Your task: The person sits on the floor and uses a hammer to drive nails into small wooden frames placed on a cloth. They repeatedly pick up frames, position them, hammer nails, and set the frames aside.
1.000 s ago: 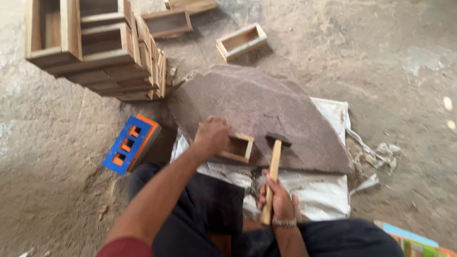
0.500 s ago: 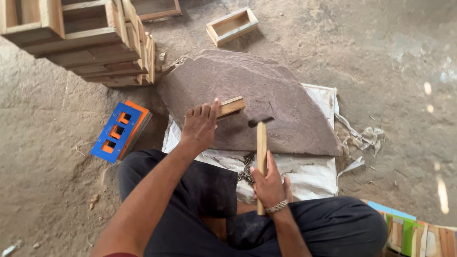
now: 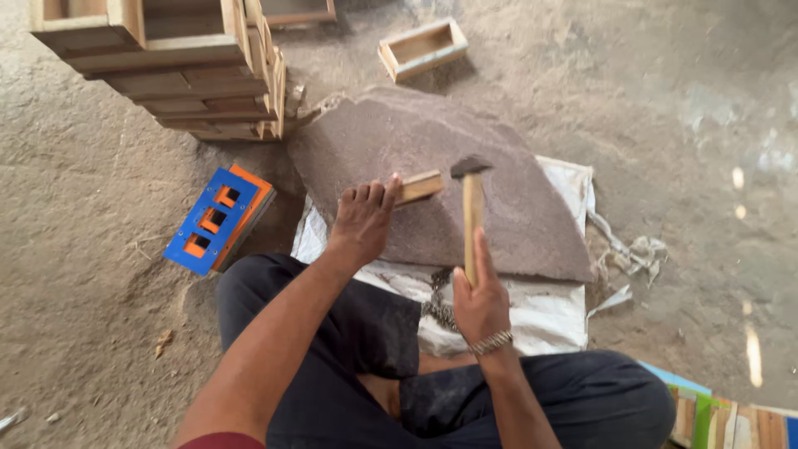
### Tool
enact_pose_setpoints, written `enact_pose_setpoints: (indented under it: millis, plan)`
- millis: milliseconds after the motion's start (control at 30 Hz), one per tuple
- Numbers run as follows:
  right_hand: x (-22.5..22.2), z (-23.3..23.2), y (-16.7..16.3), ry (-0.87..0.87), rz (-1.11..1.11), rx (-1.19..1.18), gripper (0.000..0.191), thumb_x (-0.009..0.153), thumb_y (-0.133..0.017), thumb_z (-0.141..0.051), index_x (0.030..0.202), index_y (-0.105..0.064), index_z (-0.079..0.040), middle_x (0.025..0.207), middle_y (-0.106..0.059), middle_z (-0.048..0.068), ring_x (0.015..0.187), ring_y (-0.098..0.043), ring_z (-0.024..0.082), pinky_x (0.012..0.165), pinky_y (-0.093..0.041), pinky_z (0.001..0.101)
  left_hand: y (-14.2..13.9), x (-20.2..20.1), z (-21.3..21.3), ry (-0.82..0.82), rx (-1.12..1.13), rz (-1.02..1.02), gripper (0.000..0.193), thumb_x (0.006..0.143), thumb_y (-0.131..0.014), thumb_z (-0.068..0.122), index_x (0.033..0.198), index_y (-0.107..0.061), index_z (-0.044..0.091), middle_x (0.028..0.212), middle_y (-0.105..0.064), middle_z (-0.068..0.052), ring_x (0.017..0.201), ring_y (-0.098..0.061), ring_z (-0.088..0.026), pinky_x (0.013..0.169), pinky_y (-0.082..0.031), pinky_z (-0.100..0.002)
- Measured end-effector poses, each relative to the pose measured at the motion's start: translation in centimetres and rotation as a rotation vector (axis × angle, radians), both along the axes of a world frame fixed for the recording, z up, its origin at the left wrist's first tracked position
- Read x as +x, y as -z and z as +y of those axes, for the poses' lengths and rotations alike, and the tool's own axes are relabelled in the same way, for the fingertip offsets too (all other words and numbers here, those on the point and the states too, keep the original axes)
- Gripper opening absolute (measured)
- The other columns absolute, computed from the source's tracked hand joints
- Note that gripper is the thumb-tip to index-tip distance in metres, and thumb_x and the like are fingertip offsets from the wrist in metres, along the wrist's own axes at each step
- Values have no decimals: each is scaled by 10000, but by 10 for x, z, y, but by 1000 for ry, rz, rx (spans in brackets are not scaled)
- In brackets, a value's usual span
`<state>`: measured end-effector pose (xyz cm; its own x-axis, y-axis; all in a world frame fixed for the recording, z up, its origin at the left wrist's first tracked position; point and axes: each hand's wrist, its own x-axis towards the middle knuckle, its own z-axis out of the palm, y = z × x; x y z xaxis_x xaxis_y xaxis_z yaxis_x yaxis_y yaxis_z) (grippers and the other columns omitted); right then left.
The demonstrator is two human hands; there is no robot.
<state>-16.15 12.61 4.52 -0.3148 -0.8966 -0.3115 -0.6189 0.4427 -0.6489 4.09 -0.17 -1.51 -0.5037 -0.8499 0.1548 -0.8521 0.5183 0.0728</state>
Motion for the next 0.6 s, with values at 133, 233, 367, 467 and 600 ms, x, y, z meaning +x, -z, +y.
enact_pose_setpoints:
  millis: [133,233,367,467,600]
  plan:
    - [-9,28,1,18,-70,-274,771,927,-613,-208,1617,-273,-154,1295,-667,190,603,-635,125,490,-540,283,-4,7,-1,56,10,159,851,794,-692,116,1540,-300,-4,1255,-493,-188,1139,-483,-350,998,-347,-480]
    - [-13,50,6,-23,-20,-196,799,896,-660,-212,1611,-305,-162,1330,-593,199,630,-603,164,524,-552,338,-5,22,-4,-62,-93,268,829,694,-745,69,1460,-435,10,1215,-578,-172,1152,-562,-346,1052,-402,-496]
    - [-9,75,6,-109,92,-131,816,900,-722,-238,1631,-366,-166,1095,-740,179,681,-641,188,988,-461,418,5,42,-1,-485,435,550,497,751,-857,232,1201,-663,150,1106,-708,-156,1059,-661,-379,879,-515,-487]
    - [-2,77,-5,-323,113,-430,778,917,-696,-223,1615,-360,-145,1177,-740,188,734,-705,180,1089,-323,592,13,38,-2,-397,364,703,378,734,-868,230,1070,-720,137,999,-750,-146,976,-709,-365,834,-548,-470]
    - [8,67,-22,-240,10,-275,717,934,-680,-221,1572,-353,-224,1005,-801,120,650,-735,140,757,-551,459,17,9,-6,-264,369,806,384,726,-857,186,1064,-698,100,974,-743,-146,958,-705,-366,817,-552,-449]
